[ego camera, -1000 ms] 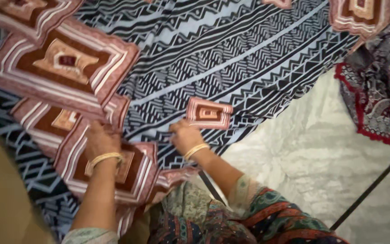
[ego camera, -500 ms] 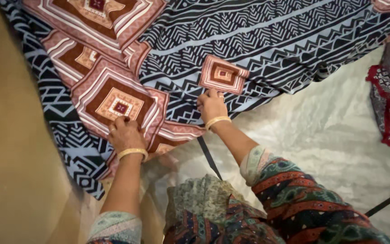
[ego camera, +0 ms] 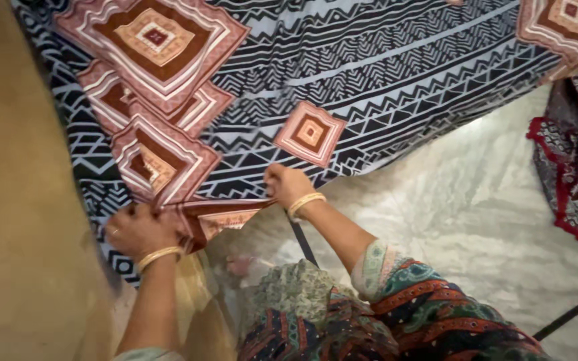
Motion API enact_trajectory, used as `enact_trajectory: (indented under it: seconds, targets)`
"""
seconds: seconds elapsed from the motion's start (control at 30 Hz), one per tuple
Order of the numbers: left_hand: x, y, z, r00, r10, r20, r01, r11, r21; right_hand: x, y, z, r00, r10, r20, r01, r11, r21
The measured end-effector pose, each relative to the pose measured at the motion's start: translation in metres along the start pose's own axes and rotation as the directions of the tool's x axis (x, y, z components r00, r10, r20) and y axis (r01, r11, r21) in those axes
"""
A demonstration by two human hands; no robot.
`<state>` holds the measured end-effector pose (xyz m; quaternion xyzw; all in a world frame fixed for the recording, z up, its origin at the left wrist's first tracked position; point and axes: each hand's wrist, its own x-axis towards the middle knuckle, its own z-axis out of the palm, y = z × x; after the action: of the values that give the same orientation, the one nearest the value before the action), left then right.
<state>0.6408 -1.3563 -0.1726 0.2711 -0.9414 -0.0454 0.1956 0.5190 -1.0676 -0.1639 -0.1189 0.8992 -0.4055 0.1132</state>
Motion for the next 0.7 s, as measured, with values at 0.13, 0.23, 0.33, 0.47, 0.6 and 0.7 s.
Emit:
enact_trajectory:
  seconds: [0.13, 0.23, 0.33, 0.47, 0.6, 0.7]
  targets:
    - [0.001, -0.004, 0.0, 0.991, -0.007, -0.131, 0.016, 0.997, 0.072, -0.002, -0.006, 0.001, 1.0, 0.024, -0.013, -0.024, 0.999, -0.03]
    - [0.005, -0.003, 0.0, 0.988, -0.155, -0.019, 0.155, 0.987, 0.047, -0.01, -0.001, 0.006, 0.997, -0.073, -0.025, 0.071, 0.996, -0.057]
    - [0.017, -0.011, -0.004, 0.923, -0.347, 0.165, 0.342, 0.938, 0.061, -0.014, 0.01, 0.011, 0.999, -0.03, -0.016, 0.028, 0.994, -0.103]
    - [0.033, -0.027, -0.002, 0.854, -0.399, 0.335, 0.363, 0.917, 0.166, -0.006, 0.031, 0.014, 0.999, -0.044, 0.002, 0.044, 0.992, -0.117]
    - [0.032, -0.046, -0.007, 0.954, -0.223, 0.199, 0.174, 0.956, 0.235, 0.003, 0.042, 0.02, 1.0, 0.009, 0.012, -0.007, 0.994, -0.105]
    - [0.029, -0.042, -0.011, 0.984, -0.111, -0.141, 0.134, 0.977, 0.166, 0.001, 0.037, 0.017, 0.996, 0.089, -0.002, -0.088, 0.986, -0.145]
